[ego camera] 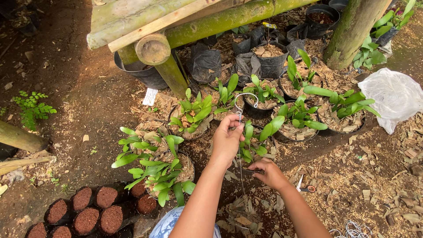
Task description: The person trims small potted plants using scissors, cutting leaves and stems. The person then attaches a metal wire hanger to the pot to secure the plant.
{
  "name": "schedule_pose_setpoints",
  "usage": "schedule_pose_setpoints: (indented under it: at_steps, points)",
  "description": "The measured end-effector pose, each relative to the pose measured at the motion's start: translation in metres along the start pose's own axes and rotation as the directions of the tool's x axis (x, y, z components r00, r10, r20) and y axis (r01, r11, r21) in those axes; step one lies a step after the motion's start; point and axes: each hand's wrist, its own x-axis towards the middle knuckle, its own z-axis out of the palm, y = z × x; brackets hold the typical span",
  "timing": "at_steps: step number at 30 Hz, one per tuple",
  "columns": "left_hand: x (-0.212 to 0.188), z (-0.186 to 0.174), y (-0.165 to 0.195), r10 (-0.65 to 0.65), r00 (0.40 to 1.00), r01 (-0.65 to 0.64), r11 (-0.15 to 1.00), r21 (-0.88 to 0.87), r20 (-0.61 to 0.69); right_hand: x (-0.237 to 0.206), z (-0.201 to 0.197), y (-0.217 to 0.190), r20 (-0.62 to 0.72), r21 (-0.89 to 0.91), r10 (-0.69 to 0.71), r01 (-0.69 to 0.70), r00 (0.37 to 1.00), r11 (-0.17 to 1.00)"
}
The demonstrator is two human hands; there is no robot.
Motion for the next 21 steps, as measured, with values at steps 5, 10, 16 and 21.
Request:
schedule_pose_setpoints:
  at_steps: [5, 10, 16, 21]
  points:
    - [-0.001, 0.0, -0.001, -0.001, 1.0, 0.001, 1.0, 0.004, -0.004, 0.007, -0.015, 0.003, 0.225, 0.0, 0.032, -0.032, 0.974, 0.999]
    - [0.0, 0.0, -0.001, 0.002, 1.0, -0.002, 1.0, -0.002, -0.009, 0.01, -0.009, -0.002, 0.246, 0.01, 0.073, -0.078, 0.966, 0.997]
    - [-0.002, 0.0, -0.001, 0.003, 1.0, -0.003, 1.0, -0.017, 0.002, 0.009, -0.009, -0.007, 0.208, -0.084, 0.007, 0.011, 0.978, 0.996]
    - [-0.002, 0.0, -0.001, -0.008, 1.0, 0.008, 1.0, -0.006, 0.001, 0.008, -0.011, -0.008, 0.173, -0.128, -0.004, 0.027, 0.985, 0.991]
